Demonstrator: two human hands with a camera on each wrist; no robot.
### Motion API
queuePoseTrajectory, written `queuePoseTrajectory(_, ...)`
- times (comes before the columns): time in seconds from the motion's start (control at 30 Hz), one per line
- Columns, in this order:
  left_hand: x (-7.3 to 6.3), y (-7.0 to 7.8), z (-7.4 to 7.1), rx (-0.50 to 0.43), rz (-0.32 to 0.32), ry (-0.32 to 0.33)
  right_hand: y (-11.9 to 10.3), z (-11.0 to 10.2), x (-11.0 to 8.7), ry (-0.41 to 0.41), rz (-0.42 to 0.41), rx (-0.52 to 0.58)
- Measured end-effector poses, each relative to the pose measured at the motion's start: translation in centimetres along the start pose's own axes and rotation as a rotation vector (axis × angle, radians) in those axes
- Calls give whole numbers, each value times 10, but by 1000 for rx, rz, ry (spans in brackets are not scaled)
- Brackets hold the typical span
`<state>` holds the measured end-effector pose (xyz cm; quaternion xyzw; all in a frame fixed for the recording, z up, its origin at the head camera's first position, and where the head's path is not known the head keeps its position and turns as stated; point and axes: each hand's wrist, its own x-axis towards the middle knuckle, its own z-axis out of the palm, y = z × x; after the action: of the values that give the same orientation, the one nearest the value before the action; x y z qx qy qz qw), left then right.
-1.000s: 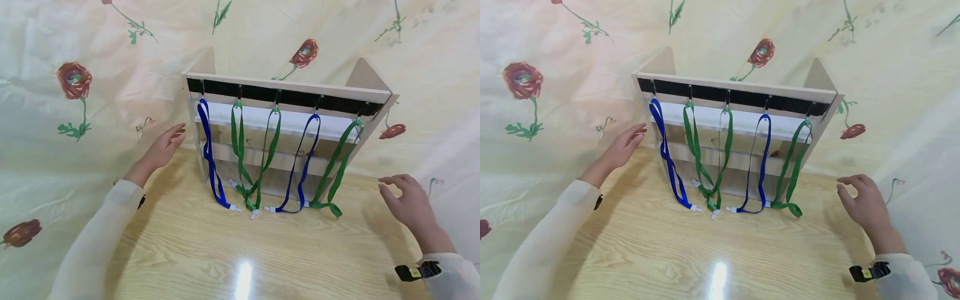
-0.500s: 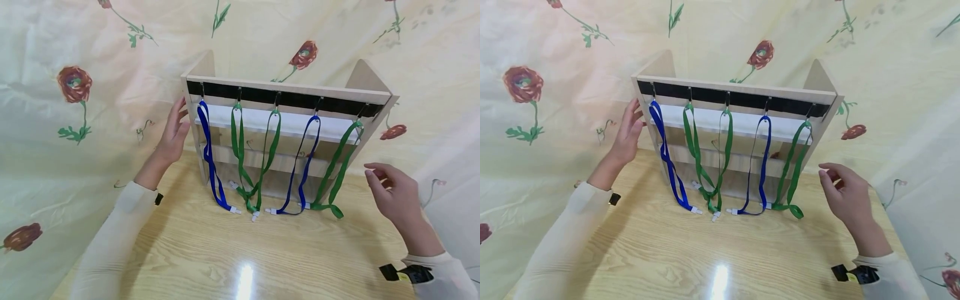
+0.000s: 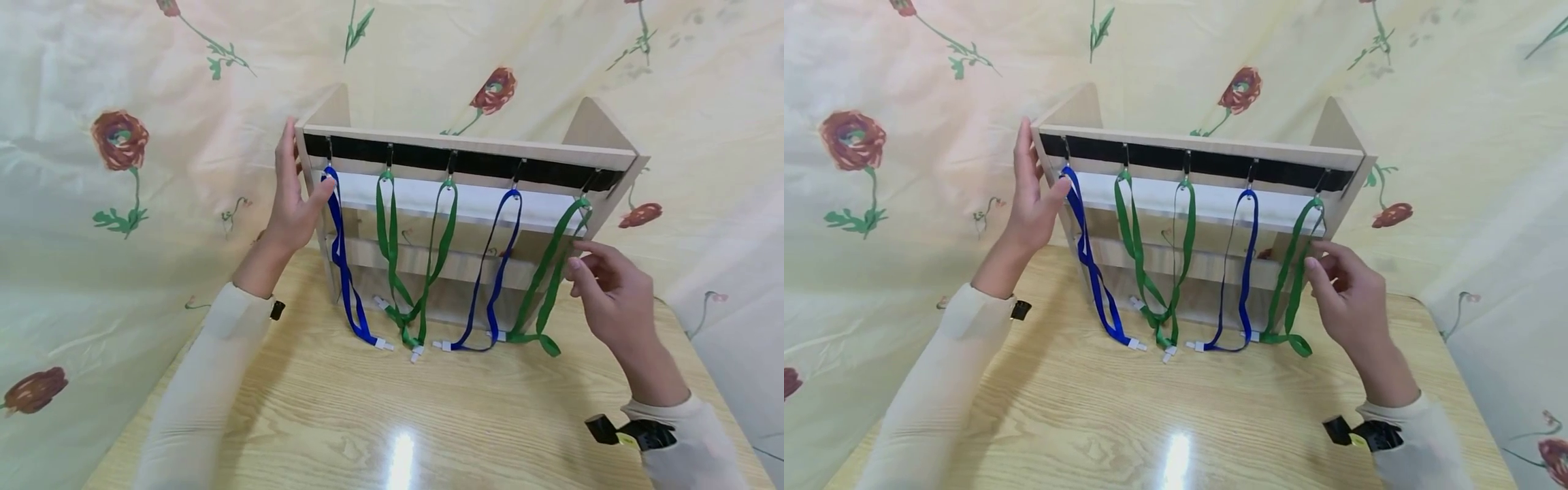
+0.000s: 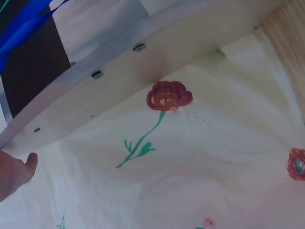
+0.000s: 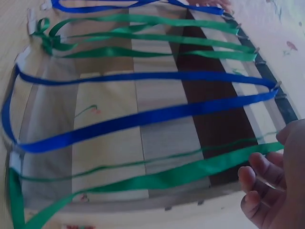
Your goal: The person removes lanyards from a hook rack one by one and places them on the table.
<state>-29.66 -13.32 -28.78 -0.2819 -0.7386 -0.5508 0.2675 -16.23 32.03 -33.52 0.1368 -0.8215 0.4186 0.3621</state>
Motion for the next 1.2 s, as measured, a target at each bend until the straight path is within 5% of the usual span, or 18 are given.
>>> queuePoseTrajectory(0.13, 5, 2, 5, 8, 31, 26, -9, 6, 3, -51, 53, -30)
queuePoseTrajectory(0.3, 16, 1, 9, 84, 211, 66, -16, 11, 6, -95, 91, -40)
queuePoseTrajectory(0.63, 37, 12, 22, 348, 404, 219, -25, 19, 8, -44, 33, 12)
queuePoseTrajectory(1.2, 46, 1, 34, 470, 430, 383, -29, 30, 15, -45, 137, 67)
